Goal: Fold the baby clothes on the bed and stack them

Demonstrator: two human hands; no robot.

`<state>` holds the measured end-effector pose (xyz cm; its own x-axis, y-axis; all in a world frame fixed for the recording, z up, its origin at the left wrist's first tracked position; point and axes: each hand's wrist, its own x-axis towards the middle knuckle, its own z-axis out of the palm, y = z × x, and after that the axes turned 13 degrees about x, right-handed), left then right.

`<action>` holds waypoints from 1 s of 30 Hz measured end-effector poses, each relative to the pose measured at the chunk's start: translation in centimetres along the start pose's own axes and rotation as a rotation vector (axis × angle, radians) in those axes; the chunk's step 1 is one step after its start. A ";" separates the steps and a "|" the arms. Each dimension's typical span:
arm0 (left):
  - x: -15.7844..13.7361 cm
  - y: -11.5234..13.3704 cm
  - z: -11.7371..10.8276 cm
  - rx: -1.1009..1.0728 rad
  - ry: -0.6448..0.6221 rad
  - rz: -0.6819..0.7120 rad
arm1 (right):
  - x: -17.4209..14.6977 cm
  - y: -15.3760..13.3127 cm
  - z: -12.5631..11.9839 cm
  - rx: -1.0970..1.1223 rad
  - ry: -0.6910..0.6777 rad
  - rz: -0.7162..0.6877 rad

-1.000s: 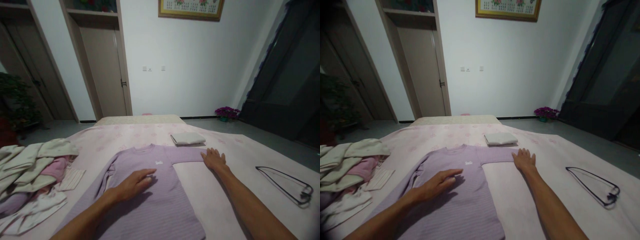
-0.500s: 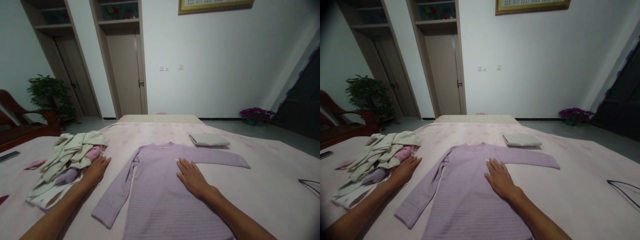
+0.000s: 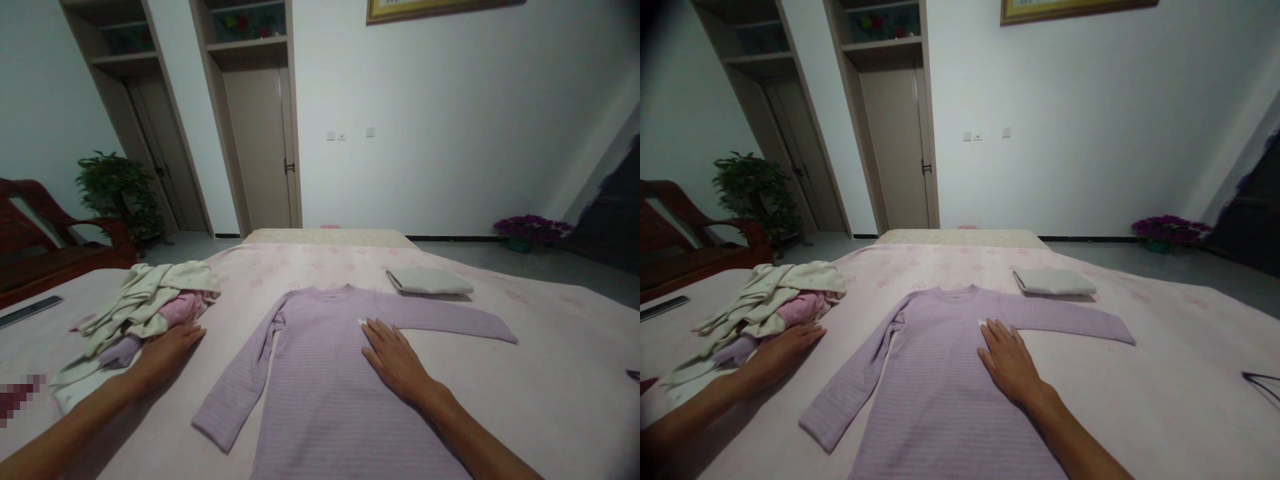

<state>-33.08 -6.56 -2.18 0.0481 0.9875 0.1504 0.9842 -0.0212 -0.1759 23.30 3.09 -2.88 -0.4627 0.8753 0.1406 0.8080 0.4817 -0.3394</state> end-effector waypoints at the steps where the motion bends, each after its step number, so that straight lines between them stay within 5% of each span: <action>1: -0.1 1.7 -0.8 -0.053 -0.017 -0.032 | 0.0 0.0 0.0 0.001 0.001 0.000; 5: -0.4 8.8 -2.7 -0.135 -0.094 -0.062 | 0.0 0.0 0.1 0.000 0.013 0.004; 8: -0.3 10.8 -2.6 -0.261 -0.152 -0.088 | 0.0 -0.2 -0.1 0.002 0.016 0.003; 13: 2.2 6.3 -2.8 -0.599 -0.116 -0.270 | -0.1 -0.2 -0.1 0.003 0.023 -0.010; 18: 5.2 1.4 -5.0 -0.140 0.091 -0.310 | 0.0 0.0 0.1 0.002 0.037 -0.022; 23: 6.6 2.4 -4.4 0.223 0.051 -0.273 | -0.1 -0.1 -0.1 0.004 0.029 -0.017; 30: 5.9 2.9 -1.4 0.351 0.043 -0.248 | -0.1 -0.1 -0.2 -0.001 0.020 -0.017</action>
<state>-29.71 -1.02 -0.42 -0.1681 0.9483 0.2692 0.8497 0.2779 -0.4481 23.31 2.96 -2.62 -0.4687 0.8679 0.1646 0.8008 0.4961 -0.3356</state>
